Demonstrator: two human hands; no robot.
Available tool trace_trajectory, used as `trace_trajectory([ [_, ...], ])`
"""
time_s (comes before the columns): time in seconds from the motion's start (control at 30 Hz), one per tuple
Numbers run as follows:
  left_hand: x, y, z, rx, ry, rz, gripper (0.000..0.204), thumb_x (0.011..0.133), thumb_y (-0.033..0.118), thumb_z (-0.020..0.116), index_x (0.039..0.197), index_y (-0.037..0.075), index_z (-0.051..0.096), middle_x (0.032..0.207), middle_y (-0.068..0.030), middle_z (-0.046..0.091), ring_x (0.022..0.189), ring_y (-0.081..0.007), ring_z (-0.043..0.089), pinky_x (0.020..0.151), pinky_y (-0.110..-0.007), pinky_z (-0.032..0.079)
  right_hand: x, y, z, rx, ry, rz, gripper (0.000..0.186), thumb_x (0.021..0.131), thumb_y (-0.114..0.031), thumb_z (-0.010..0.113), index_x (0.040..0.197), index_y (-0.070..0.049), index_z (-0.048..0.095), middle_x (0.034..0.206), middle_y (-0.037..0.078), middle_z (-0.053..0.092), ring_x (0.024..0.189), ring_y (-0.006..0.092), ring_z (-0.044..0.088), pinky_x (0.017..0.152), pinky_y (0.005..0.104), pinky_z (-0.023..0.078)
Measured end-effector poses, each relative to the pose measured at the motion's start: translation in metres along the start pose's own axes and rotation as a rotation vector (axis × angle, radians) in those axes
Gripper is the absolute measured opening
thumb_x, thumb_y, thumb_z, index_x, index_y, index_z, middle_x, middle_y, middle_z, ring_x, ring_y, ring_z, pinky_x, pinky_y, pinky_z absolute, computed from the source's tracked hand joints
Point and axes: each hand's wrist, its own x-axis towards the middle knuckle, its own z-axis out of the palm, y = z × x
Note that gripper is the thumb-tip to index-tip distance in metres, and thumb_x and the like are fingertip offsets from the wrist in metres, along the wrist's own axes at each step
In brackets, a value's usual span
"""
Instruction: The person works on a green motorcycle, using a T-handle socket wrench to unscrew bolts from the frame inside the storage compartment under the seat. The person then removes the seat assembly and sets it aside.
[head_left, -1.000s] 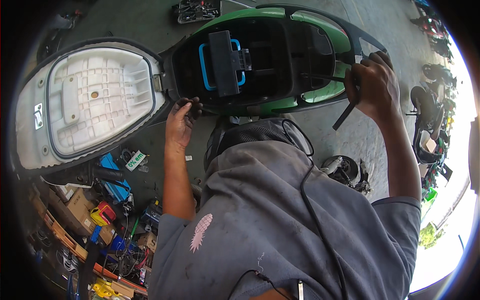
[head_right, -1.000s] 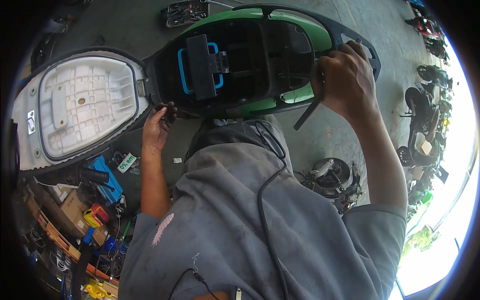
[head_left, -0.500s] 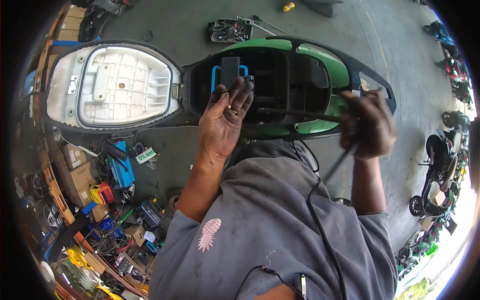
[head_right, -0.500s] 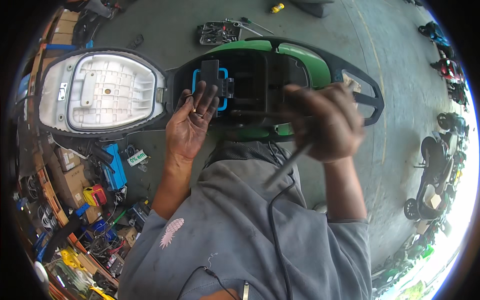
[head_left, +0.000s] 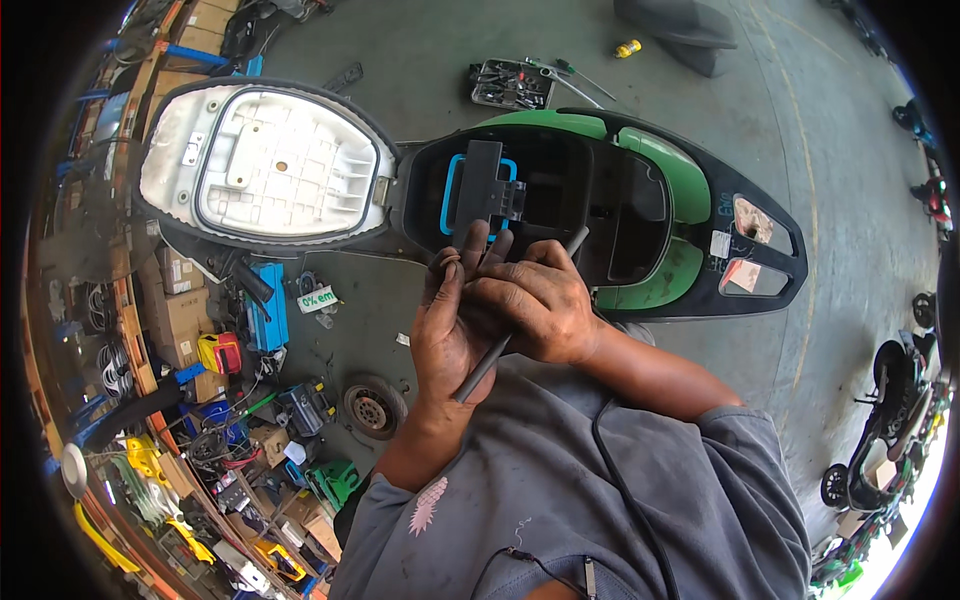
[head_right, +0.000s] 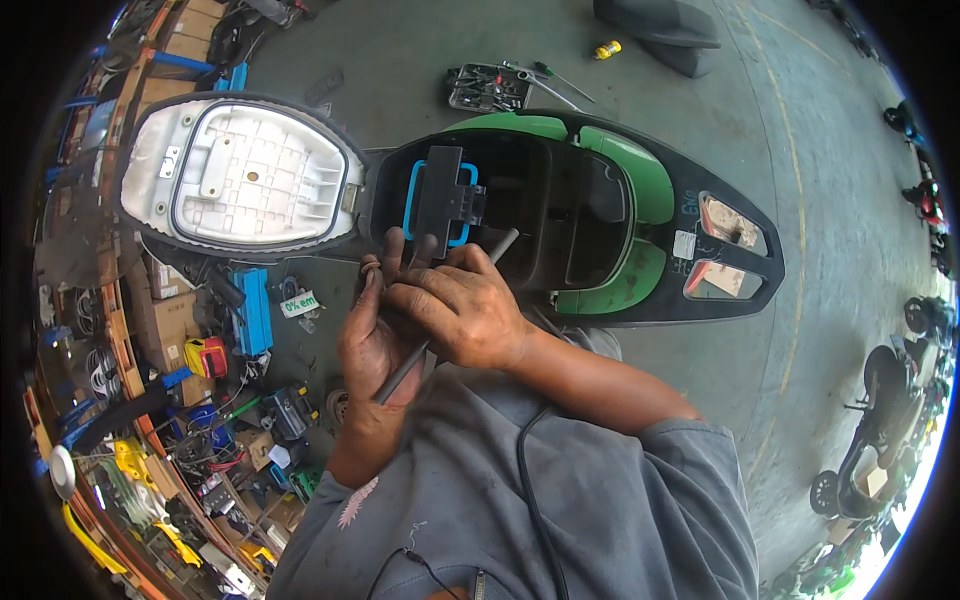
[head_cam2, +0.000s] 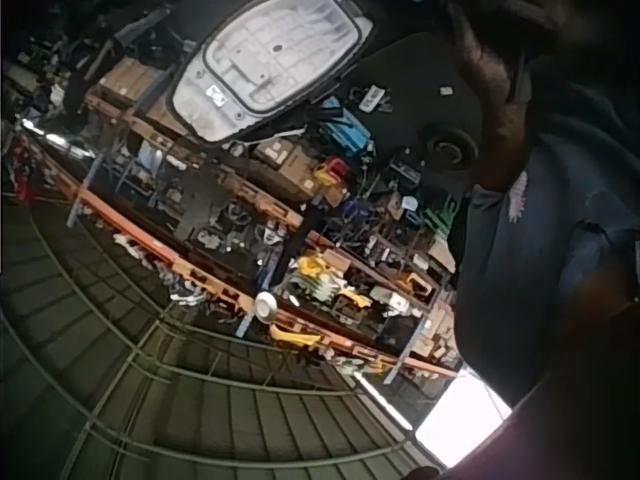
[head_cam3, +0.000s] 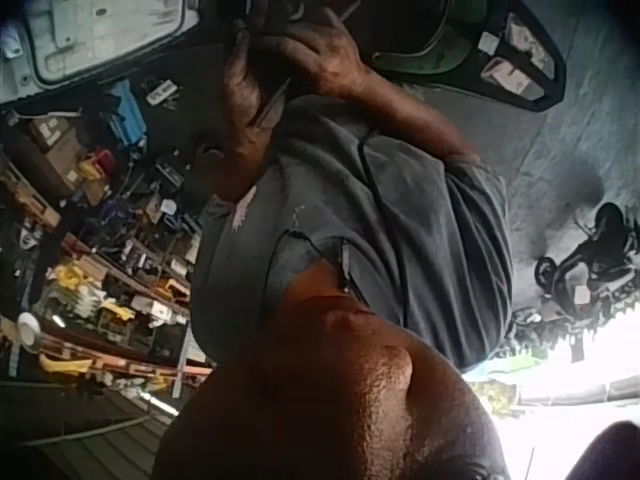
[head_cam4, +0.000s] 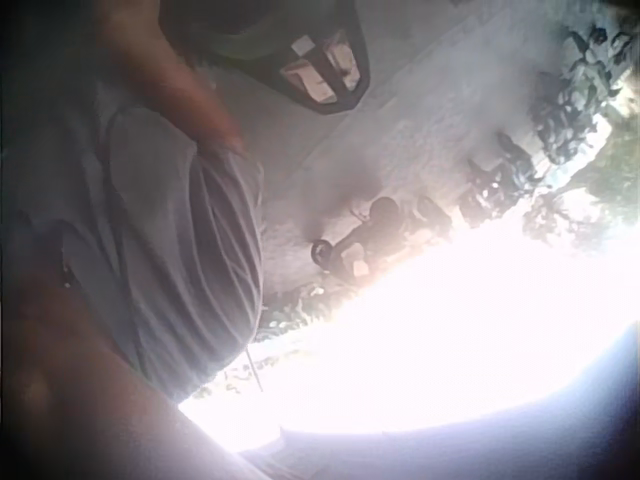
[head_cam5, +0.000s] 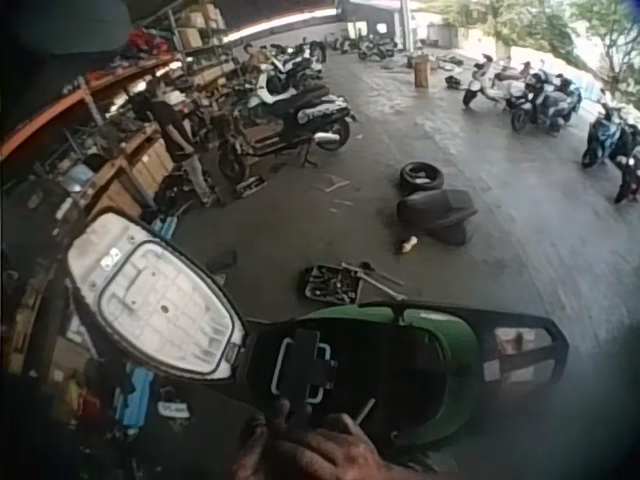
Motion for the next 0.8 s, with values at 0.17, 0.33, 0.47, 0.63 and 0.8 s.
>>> trace_trajectory([
  [0.17, 0.002, 0.0, 0.0, 0.037, 0.055, 0.091, 0.018, 0.097, 0.013, 0.046, 0.111, 0.007, 0.056, 0.121, -0.0142, 0.057, 0.116, -0.027, 0.052, 0.098, -0.036, 0.044, 0.01, 0.002, -0.005, 0.017, 0.041, 0.016, 0.041, 0.061, -0.012, 0.068, 0.102, -0.008, 0.064, 0.098, 0.006, 0.068, 0.08, 0.0185, 0.066, 0.068, 0.0324, 0.04],
  [0.33, 0.004, -0.004, -0.008, 0.204, 0.132, 0.231, 0.02, 0.092, 0.009, 0.055, 0.111, 0.002, 0.061, 0.109, -0.0116, 0.063, 0.095, -0.017, 0.061, 0.083, -0.028, 0.051, 0.013, 0.009, -0.011, 0.019, 0.099, -0.018, 0.037, 0.065, -0.013, 0.074, 0.1, -0.01, 0.064, 0.097, 0.004, 0.068, 0.079, 0.0149, 0.066, 0.063, 0.0298, 0.039],
  [0.47, 0.004, -0.013, -0.013, 0.473, 0.185, 0.322, 0.022, 0.09, 0.006, 0.06, 0.11, -0.001, 0.063, 0.103, -0.01, 0.065, 0.093, -0.0131, 0.06, 0.084, -0.025, 0.049, 0.016, 0.015, -0.015, -0.042, 0.163, -0.014, 0.033, 0.067, -0.011, 0.075, 0.098, -0.01, 0.065, 0.092, 0.003, 0.069, 0.076, 0.0133, 0.066, 0.061, 0.0293, 0.039],
  [0.63, 0.003, -0.018, -0.005, 0.779, 0.205, 0.498, 0.023, 0.086, 0.002, 0.063, 0.108, -0.003, 0.064, 0.1, -0.0105, 0.066, 0.091, -0.0134, 0.062, 0.082, -0.025, 0.05, 0.017, 0.018, -0.027, -0.04, 0.152, -0.01, 0.031, 0.067, -0.009, 0.075, 0.096, -0.011, 0.065, 0.091, 0.002, 0.069, 0.075, 0.0125, 0.065, 0.061, 0.0291, 0.038],
  [0.8, 0.004, -0.019, -0.002, 0.953, 0.181, 0.606, 0.021, 0.083, -0.002, 0.066, 0.103, -0.004, 0.065, 0.096, -0.0117, 0.067, 0.089, -0.0146, 0.064, 0.078, -0.024, 0.052, 0.017, 0.018, -0.035, -0.056, 0.123, -0.025, 0.032, 0.065, -0.009, 0.072, 0.097, -0.012, 0.065, 0.091, 0.001, 0.069, 0.075, 0.0124, 0.065, 0.062, 0.0293, 0.038],
])
